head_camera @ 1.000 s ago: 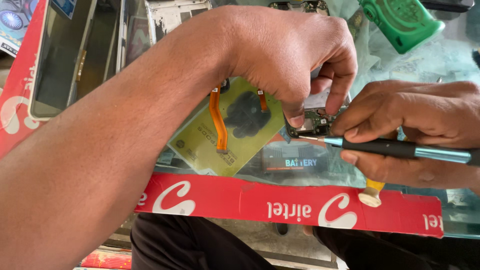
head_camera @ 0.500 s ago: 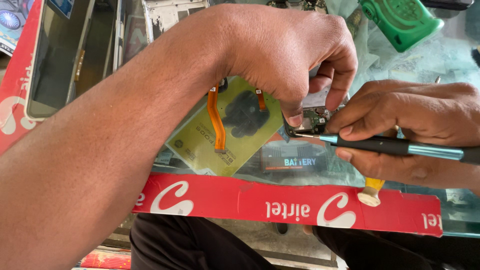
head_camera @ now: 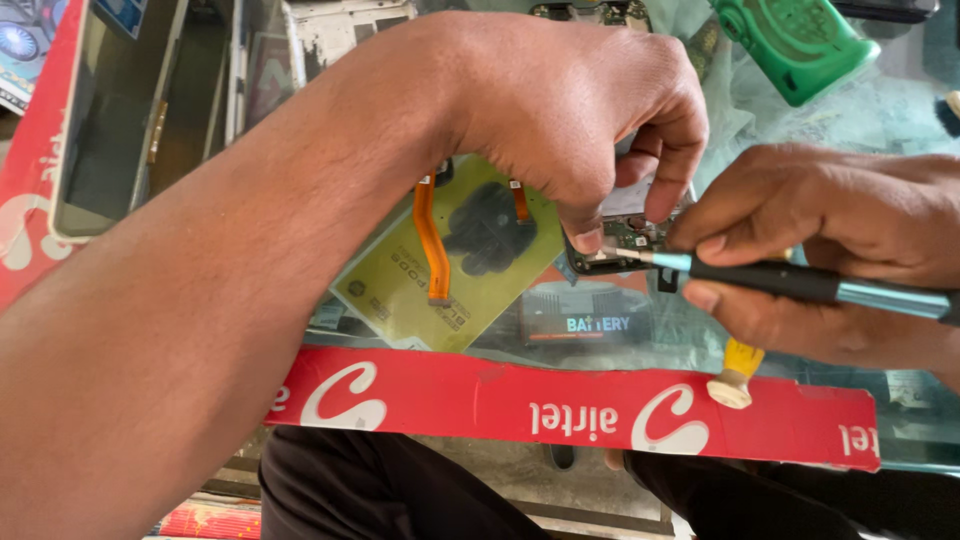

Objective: The person uses a screwdriver to remove screws from the internal frame of a disassembled smartphone. They then use a green electric screwdriver to remove additional screws from the motherboard area. Finally, they use a small screwdriver to adjust components near the bottom of the phone.

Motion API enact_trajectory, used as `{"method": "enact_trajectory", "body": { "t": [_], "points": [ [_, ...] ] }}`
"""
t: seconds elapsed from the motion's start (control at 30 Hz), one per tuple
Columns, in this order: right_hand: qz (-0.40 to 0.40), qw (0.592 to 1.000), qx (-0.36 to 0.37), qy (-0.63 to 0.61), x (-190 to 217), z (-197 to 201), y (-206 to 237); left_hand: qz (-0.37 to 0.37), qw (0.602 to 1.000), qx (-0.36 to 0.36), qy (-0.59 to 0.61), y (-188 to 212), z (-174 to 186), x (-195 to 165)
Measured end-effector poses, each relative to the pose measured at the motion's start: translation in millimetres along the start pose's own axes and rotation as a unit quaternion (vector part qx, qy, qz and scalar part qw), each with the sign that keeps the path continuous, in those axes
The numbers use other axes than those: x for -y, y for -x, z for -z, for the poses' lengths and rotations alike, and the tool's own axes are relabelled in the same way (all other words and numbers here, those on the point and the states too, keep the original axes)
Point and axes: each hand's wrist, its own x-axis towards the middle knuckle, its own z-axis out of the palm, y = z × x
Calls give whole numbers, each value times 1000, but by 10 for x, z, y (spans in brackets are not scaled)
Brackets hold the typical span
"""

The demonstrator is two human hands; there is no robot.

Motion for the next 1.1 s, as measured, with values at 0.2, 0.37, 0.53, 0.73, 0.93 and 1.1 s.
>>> {"method": "enact_trajectory", "body": {
  "t": [0.2,0.37,0.53,0.73,0.93,1.1],
  "points": [
    [38,998,37,15,19,17,12,8,1000,7,-2,-16,0,16],
    [10,998,66,12,0,39,58,-4,1000,11,-10,-22,5,23],
    [7,998,54,15,-3,10,79,-2,1000,10,-12,-21,4,26],
    [-23,998,49,23,30,18,85,-5,1000,13,-13,-20,11,19],
    [-23,999,42,18,62,18,57,6,1000,7,-11,-19,0,31],
    [-4,1000,18,-16,-7,6,77,-22,1000,17,-2,-21,16,81]
  ]
}}
